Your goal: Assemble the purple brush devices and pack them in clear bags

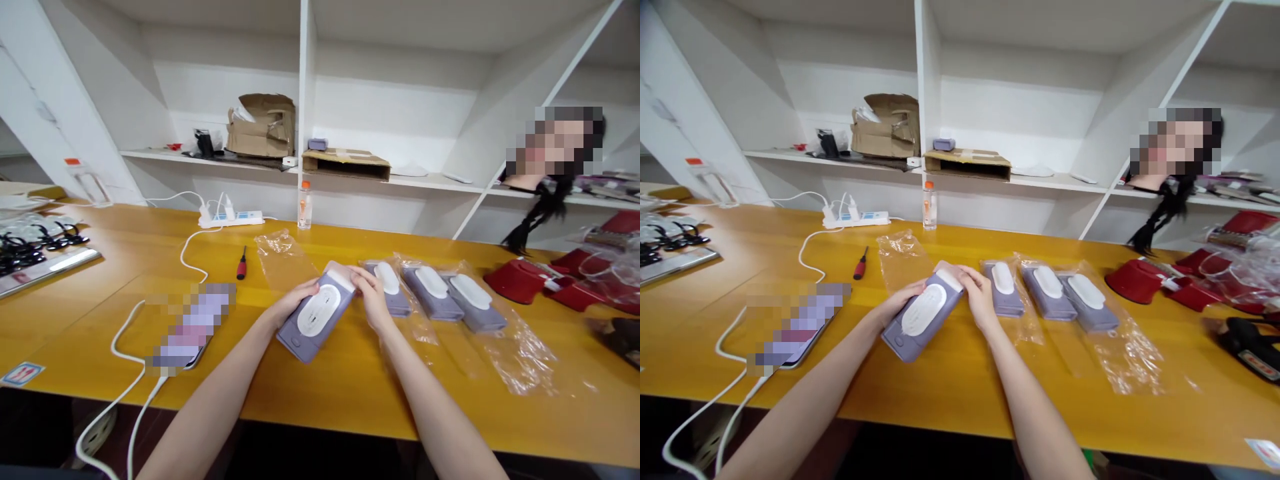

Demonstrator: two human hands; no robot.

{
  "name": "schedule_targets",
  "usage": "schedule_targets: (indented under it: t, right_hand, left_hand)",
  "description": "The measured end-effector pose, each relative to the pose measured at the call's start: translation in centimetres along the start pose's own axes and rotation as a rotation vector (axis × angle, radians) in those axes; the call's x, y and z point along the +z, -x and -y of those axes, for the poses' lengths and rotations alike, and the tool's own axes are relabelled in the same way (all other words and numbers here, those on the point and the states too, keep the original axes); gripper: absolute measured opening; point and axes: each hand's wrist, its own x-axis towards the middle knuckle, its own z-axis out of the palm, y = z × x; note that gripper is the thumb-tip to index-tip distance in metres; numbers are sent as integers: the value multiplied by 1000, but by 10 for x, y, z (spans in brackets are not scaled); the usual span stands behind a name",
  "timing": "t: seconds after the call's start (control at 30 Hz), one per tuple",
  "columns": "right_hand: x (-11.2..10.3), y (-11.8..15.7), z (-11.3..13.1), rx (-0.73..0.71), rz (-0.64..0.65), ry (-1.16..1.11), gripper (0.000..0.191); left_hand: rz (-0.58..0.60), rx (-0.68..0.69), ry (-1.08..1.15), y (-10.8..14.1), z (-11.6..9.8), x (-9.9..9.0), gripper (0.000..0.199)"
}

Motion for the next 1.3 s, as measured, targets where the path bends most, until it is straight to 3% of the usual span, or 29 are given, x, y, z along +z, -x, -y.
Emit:
schedule_targets:
  t: [0.13, 0.37, 0.47, 0.67, 0.93, 1.3]
  right_hand:
    - [-1, 3, 6, -41, 105, 9, 29]
    - [-10, 0, 7, 8, 196, -10, 29]
    - [-10, 2, 9, 12, 192, -7, 30]
    - [-4, 5, 15, -14, 95, -66, 31]
    - [-14, -1, 13, 19, 120, -150, 32]
    - [0, 8, 4, -53, 138, -72, 30]
  left_hand:
    - [7, 39, -116, -3, 2, -6, 38]
    - [-21, 66, -164, 0, -1, -9, 55]
    - [-2, 83, -158, 2, -4, -5, 59]
    - [-83, 98, -113, -1, -1, -5, 62]
    - [-42, 88, -113, -2, 0, -5, 68]
    - [-65, 110, -88, -9, 7, -14, 71]
